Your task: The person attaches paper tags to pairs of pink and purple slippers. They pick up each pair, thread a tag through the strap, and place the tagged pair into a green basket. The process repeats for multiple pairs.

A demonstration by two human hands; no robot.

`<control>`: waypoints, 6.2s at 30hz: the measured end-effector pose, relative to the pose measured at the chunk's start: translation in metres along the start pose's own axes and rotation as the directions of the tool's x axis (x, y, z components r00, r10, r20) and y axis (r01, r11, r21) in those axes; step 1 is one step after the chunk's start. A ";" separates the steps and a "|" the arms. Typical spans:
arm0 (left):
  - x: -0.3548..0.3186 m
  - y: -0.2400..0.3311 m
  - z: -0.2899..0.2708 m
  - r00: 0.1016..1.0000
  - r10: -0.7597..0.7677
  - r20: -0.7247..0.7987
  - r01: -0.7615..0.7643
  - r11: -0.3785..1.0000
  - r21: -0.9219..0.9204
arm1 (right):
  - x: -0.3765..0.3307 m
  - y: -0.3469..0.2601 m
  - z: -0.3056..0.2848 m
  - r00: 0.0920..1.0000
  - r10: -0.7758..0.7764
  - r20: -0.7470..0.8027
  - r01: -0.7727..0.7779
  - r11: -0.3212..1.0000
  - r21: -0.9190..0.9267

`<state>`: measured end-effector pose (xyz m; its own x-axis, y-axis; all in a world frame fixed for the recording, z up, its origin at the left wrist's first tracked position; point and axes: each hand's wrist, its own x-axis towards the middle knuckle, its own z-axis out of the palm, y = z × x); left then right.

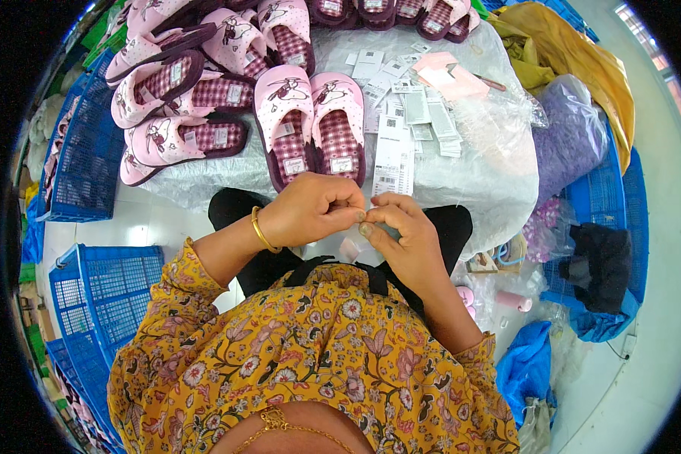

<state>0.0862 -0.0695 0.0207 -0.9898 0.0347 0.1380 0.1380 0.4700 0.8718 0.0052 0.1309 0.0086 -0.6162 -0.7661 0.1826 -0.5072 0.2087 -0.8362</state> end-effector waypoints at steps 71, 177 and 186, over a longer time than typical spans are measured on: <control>0.057 -0.103 -0.076 0.958 0.285 0.013 -0.191 0.604 0.774 | 0.132 0.019 0.085 0.967 0.204 -0.150 -0.230 0.955 -0.189; 0.048 -0.118 -0.101 0.938 0.330 0.101 -0.210 0.314 0.926 | 0.079 -0.013 0.081 0.990 0.119 -0.072 -0.125 0.988 -0.087; 0.038 -0.114 -0.114 0.931 0.353 0.088 -0.286 0.560 0.777 | 0.006 0.081 0.102 0.957 0.245 0.154 -0.215 0.958 -0.188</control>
<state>0.0371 -0.2226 -0.0198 -0.8762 0.2763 0.3949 0.3338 0.9389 0.0838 0.0219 0.0809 -0.1109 -0.6217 -0.7755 -0.1099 -0.4667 0.4794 -0.7432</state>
